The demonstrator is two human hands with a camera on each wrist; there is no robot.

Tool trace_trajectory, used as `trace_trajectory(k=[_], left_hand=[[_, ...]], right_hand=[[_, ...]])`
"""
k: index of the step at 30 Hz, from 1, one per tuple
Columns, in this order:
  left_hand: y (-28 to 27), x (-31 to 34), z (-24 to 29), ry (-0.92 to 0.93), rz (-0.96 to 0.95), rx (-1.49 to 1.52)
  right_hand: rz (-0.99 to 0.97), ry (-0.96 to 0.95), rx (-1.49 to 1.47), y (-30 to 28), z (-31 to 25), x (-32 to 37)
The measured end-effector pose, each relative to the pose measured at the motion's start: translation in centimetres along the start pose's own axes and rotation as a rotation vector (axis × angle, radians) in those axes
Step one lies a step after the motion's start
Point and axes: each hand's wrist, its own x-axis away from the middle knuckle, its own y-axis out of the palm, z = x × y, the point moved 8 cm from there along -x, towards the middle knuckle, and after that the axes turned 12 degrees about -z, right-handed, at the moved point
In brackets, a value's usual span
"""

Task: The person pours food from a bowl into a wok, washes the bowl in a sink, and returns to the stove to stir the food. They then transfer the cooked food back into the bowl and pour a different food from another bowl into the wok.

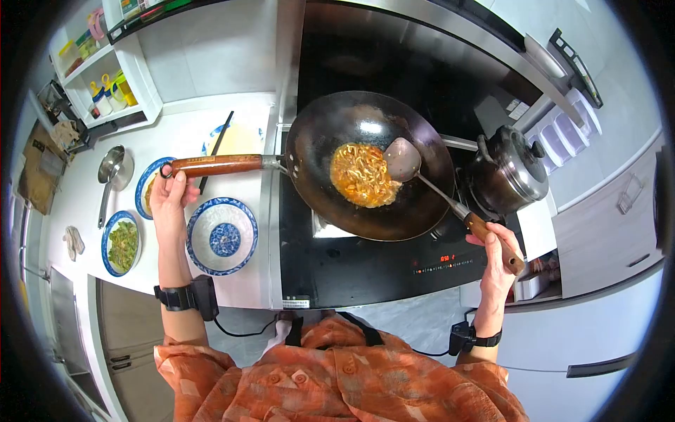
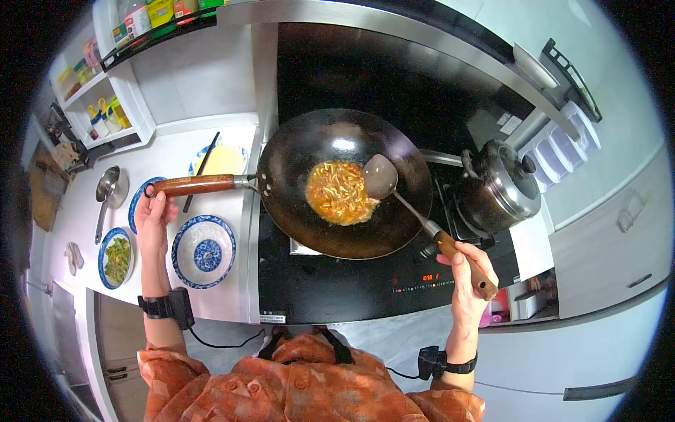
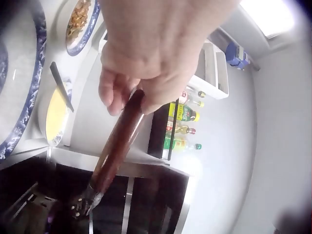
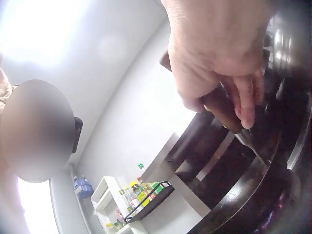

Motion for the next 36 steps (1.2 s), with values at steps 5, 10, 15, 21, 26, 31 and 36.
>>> trace_trajectory(k=[5, 10, 15, 21, 26, 31, 36], left_hand=[[-0.2, -1.2, -0.4, -0.024, -0.013, 0.011], [0.1, -1.1, -0.4, -0.036, -0.008, 0.019], [-0.2, -0.8, -0.6, -0.018, -0.032, 0.03], [0.0, -0.6, -0.5, -0.014, -0.031, 0.008], [-0.4, -0.3, -0.5, -0.009, -0.006, 0.021], [-0.3, -0.1, -0.4, 0.015, -0.01, 0.007], [-0.1, 0.4, 0.0, 0.022, -0.002, -0.011]], right_hand=[[0.044, -0.078, 0.053, -0.2, 0.3, -0.2], [-0.011, -0.025, -0.054, -0.6, 0.7, -0.1], [-0.011, -0.103, 0.007, -0.6, -1.6, 0.6], [-0.099, -0.039, -0.085, 0.6, 0.1, 0.1], [-0.113, -0.047, -0.08, 0.3, -0.8, 0.2], [-0.158, -0.047, -0.035, 0.3, -0.3, 0.2], [-0.044, -0.073, 0.014, 0.0, -0.3, -0.5]])
